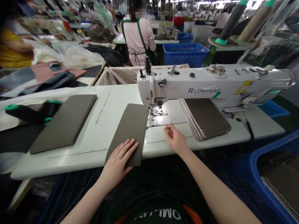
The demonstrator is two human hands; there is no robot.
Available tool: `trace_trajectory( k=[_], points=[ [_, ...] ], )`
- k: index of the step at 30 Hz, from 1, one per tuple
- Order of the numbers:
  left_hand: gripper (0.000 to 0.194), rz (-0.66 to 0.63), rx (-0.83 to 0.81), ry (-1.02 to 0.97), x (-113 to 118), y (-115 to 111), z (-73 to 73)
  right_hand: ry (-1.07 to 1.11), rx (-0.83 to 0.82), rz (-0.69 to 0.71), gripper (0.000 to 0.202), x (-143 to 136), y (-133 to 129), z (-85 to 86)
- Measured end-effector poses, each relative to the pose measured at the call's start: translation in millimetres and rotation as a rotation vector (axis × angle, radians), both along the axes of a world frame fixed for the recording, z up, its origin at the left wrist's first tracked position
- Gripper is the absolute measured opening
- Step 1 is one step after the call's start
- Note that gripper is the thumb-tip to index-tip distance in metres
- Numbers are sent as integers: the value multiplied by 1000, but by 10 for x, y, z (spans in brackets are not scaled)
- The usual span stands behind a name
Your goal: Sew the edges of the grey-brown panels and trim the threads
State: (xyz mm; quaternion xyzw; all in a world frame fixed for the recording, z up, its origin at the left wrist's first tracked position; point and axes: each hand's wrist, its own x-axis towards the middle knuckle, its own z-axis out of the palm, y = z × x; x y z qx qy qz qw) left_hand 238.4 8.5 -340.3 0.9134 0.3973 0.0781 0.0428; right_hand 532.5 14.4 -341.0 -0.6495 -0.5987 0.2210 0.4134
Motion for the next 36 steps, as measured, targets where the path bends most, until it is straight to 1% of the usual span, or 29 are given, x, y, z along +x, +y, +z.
trace_trajectory(
  k=[5, 7, 10, 13, 16, 17, 19, 21, 23, 24, 26, 28, 29, 31, 33, 35, 36],
  points=[
    [78, -20, -49, -38, -30, -12, 43, -136, 8, 33, 14, -85, -18, 67],
    [73, -42, -108, -75, -71, -25, 102, -179, 37, 64, 17, -159, -40, 114],
    [56, -36, -288, -184, -146, -75, 291, -206, 67, 213, 33, -287, -88, 212],
    [35, 87, -503, -349, -200, -137, 560, -188, 59, 388, 44, -389, -131, 302],
    [30, 203, -619, -479, -224, -167, 786, -158, 7, 452, 40, -434, -165, 339],
    [29, 226, -635, -507, -229, -169, 834, -146, -16, 456, 35, -437, -178, 341],
    [29, 258, -654, -540, -243, -165, 884, -118, -47, 452, 27, -424, -216, 344],
    [30, 272, -648, -559, -265, -153, 892, -88, -57, 451, 22, -390, -273, 350],
    [29, 244, -626, -551, -312, -127, 890, -84, -58, 460, 21, -340, -349, 357],
    [28, 196, -608, -524, -353, -104, 893, -101, -61, 463, 21, -311, -393, 356],
    [27, 35, -543, -435, -480, -36, 909, -150, -72, 463, 23, -257, -497, 343],
    [32, -116, -435, -343, -667, 60, 913, -182, -84, 457, 26, -214, -619, 312],
    [34, -155, -376, -306, -772, 114, 899, -182, -84, 456, 29, -198, -685, 292],
    [33, -142, -275, -254, -963, 220, 822, -156, -84, 461, 33, -173, -815, 247],
    [29, -85, -213, -225, -1064, 302, 683, -112, -95, 419, 29, -146, -933, 197],
    [27, -20, -180, -230, -1025, 336, 510, -74, -138, 288, 20, -106, -1034, 142],
    [28, 5, -167, -238, -955, 334, 421, -67, -173, 202, 22, -80, -1081, 113]
  ],
)
